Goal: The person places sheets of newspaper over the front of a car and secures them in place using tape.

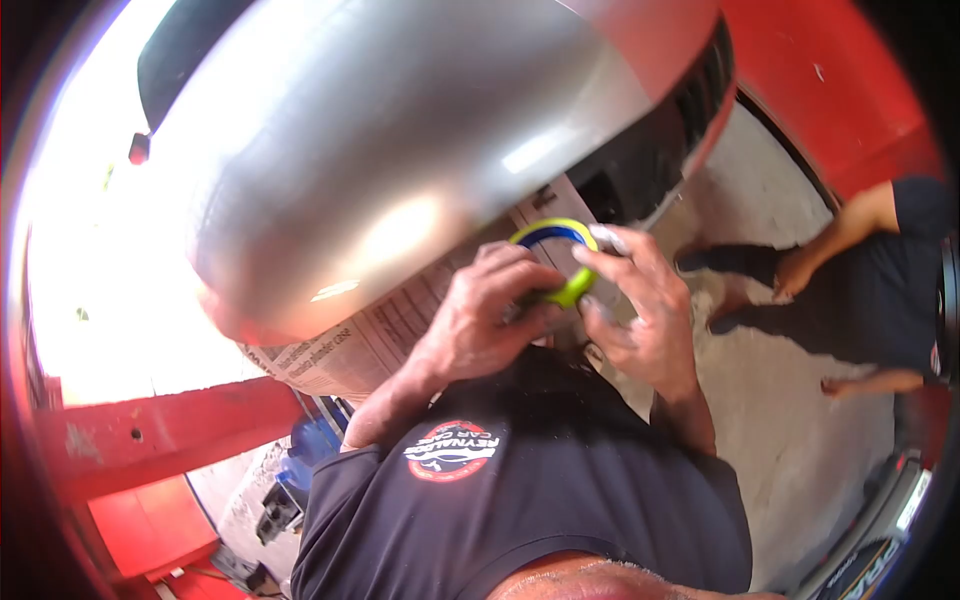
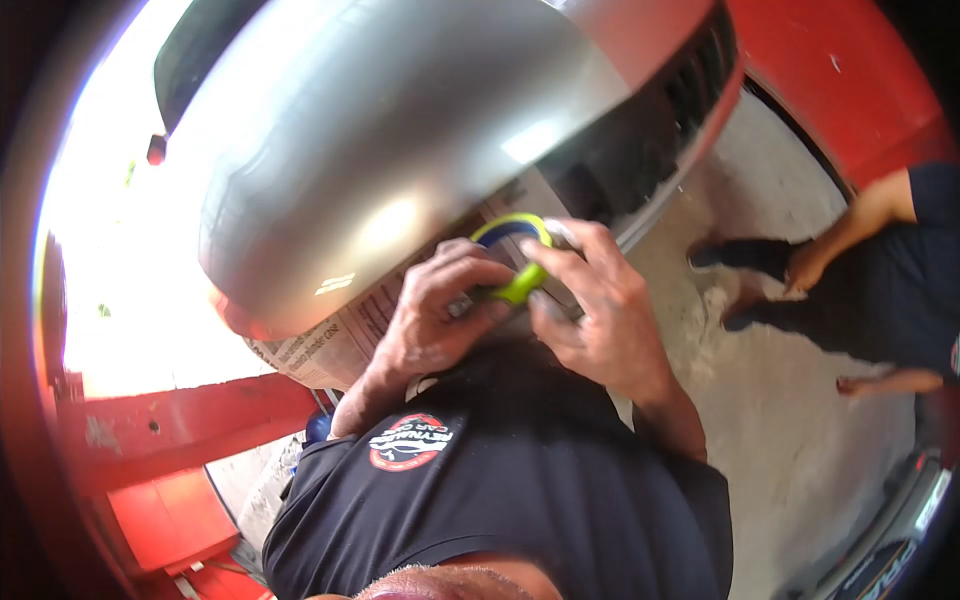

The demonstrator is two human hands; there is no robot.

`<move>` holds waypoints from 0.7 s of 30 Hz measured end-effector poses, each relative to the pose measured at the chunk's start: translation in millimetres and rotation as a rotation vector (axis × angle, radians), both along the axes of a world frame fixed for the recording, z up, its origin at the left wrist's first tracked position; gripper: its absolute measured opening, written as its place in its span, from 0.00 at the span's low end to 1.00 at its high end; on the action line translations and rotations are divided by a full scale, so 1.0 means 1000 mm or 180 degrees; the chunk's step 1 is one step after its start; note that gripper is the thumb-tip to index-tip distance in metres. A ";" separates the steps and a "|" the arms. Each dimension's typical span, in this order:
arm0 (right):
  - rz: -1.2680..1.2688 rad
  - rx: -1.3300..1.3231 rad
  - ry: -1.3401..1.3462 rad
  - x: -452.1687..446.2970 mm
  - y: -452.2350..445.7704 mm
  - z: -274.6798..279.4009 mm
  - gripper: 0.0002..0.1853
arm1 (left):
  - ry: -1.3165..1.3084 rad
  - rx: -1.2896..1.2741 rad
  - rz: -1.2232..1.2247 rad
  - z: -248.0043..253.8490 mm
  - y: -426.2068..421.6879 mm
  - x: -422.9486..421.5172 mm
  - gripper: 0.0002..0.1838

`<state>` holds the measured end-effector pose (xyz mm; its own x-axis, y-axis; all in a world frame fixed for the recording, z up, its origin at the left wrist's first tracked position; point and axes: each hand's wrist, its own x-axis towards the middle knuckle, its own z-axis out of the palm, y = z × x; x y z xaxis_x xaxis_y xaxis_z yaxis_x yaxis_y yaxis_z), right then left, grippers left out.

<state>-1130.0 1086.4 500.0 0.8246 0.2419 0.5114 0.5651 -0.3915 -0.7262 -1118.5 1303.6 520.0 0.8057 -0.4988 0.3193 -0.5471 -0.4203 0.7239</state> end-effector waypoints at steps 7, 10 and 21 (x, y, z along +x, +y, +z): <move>0.0012 0.0136 0.0183 0.000 0.007 -0.003 0.25 | -0.0206 0.0112 -0.0261 0.002 0.009 -0.003 0.16; -0.0006 0.0125 0.0100 0.001 0.012 -0.007 0.24 | -0.0273 0.0084 -0.0231 -0.002 0.011 -0.002 0.16; -0.0016 0.0126 -0.0031 0.001 0.014 -0.005 0.25 | -0.0342 0.0133 -0.0071 -0.004 0.009 -0.005 0.17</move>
